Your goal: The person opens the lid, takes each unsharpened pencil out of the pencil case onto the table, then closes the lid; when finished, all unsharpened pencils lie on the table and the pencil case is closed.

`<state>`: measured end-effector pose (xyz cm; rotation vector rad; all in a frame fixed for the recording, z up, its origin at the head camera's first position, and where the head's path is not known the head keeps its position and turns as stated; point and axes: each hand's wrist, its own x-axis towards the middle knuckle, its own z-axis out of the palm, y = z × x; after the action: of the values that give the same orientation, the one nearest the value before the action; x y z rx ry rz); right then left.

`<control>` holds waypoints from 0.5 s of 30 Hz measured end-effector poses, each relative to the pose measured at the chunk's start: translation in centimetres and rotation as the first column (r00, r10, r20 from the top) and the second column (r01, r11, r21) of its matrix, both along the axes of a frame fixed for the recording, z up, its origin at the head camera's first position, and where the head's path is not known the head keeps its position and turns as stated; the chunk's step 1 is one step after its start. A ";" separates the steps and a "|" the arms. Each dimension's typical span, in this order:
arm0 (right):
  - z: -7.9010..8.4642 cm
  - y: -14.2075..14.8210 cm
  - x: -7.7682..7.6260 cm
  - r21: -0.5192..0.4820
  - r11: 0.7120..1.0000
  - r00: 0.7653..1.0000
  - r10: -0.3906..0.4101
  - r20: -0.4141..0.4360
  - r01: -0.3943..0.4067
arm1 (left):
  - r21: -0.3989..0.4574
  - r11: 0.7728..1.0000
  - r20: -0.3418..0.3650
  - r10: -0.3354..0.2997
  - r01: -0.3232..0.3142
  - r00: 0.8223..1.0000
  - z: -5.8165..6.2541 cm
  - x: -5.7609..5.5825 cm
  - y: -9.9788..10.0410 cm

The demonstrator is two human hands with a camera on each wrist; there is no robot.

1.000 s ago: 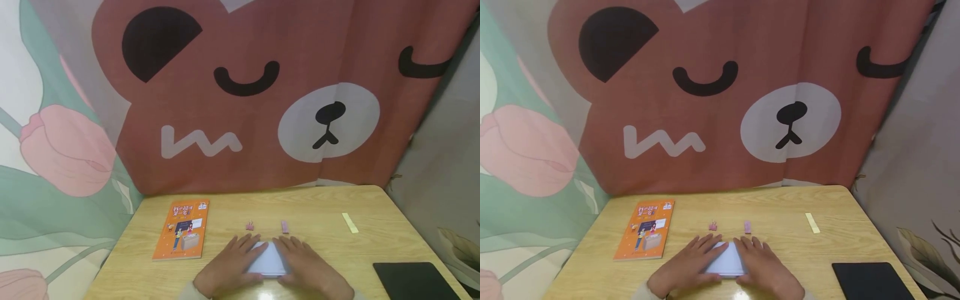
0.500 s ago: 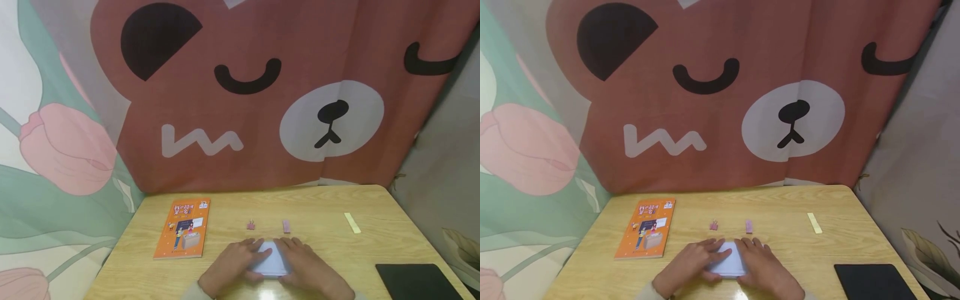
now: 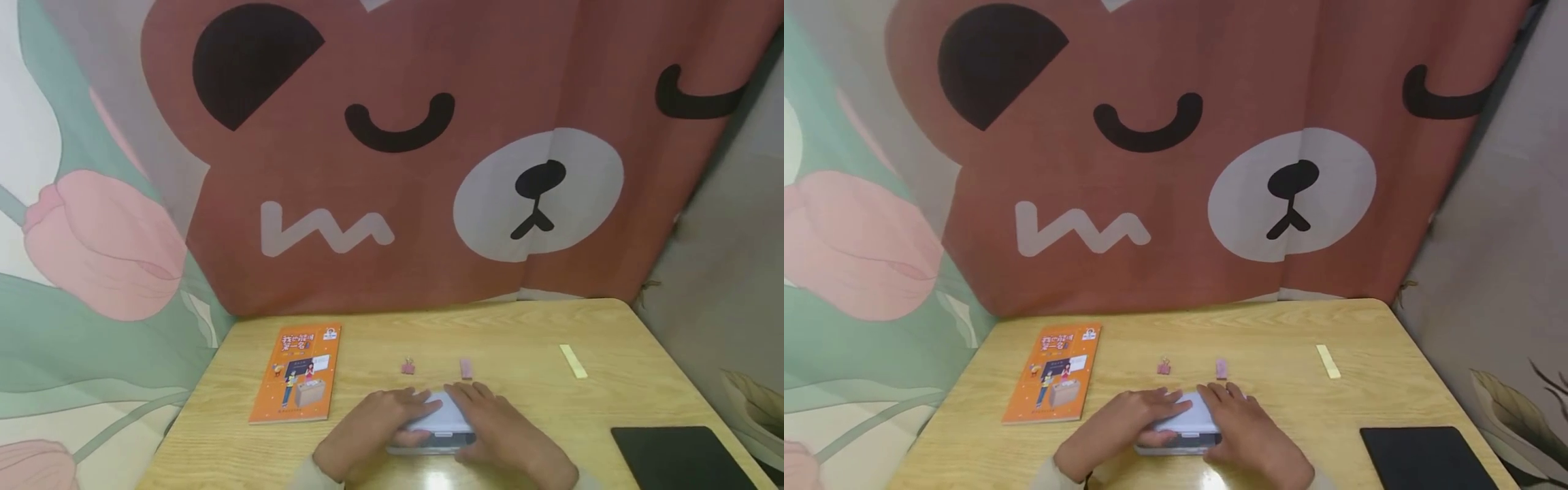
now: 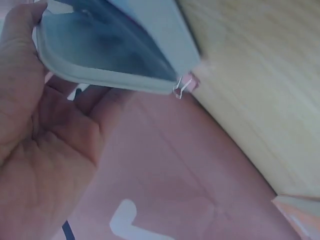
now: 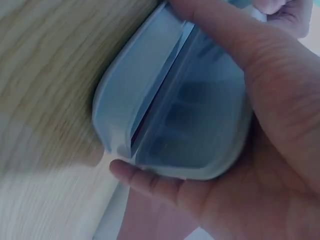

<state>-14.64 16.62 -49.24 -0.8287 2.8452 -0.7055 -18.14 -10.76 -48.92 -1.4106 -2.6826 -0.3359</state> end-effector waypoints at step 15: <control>3.1 2.4 -2.3 -0.209 0.978 0.997 0.014 -0.074 -0.029 | 0.235 0.972 -0.197 0.018 0.030 0.980 0.9 -1.2 -0.7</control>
<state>-16.90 19.05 -46.17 -0.9288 2.8545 -1.0068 -19.36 -11.50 -48.03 -1.3074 -2.3897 -0.4723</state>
